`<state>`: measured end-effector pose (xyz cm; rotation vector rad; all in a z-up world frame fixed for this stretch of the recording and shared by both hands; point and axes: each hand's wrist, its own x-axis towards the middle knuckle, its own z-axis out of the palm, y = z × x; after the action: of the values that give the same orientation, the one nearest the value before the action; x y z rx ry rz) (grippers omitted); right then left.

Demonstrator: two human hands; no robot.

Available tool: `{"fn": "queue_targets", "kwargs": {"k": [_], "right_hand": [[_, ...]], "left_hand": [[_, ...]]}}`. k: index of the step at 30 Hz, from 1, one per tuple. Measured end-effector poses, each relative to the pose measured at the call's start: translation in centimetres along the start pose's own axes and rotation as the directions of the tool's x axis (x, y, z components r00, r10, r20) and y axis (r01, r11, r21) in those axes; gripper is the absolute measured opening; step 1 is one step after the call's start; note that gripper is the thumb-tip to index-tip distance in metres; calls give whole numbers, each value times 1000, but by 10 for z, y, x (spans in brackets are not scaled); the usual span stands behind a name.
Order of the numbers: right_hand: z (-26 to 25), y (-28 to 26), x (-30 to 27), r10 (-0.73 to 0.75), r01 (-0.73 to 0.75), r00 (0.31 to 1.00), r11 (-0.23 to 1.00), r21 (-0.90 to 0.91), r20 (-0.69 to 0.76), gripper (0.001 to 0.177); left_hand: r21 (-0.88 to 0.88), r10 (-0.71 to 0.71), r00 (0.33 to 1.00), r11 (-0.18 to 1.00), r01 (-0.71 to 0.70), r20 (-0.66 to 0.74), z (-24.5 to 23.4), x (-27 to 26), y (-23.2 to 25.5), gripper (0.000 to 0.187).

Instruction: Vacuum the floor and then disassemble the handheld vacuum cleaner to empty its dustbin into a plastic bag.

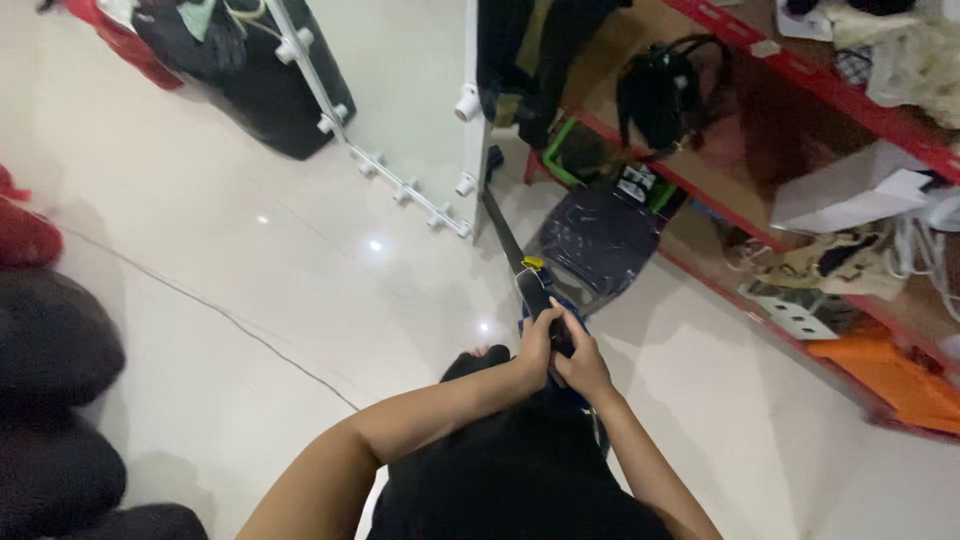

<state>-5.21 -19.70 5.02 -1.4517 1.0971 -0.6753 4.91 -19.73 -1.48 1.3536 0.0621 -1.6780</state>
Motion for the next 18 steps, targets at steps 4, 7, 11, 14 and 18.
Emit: {"fn": "queue_targets", "kwargs": {"k": [4, 7, 11, 14, 18], "right_hand": [[28, -3, 33, -63, 54, 996, 991, -125, -69, 84], [34, -16, 50, 223, -216, 968, 974, 73, -112, 84], [26, 11, 76, -75, 87, 974, 995, 48, -213, 77], [16, 18, 93, -101, 113, 964, 993, 35, -247, 72], [-3, 15, 115, -95, 96, 970, 995, -9, -225, 70]], "left_hand": [[125, 65, 997, 990, -69, 35, -26, 50, 29, 54], [189, 81, 992, 977, -99, 101, -20, 50, 55, 55], [206, 67, 989, 974, -93, 129, 1, 60, 75, 50], [172, 77, 987, 980, -101, 142, 18, 77, 78, 47], [105, 138, 981, 983, -153, 136, 35, 105, 78, 42]]}}
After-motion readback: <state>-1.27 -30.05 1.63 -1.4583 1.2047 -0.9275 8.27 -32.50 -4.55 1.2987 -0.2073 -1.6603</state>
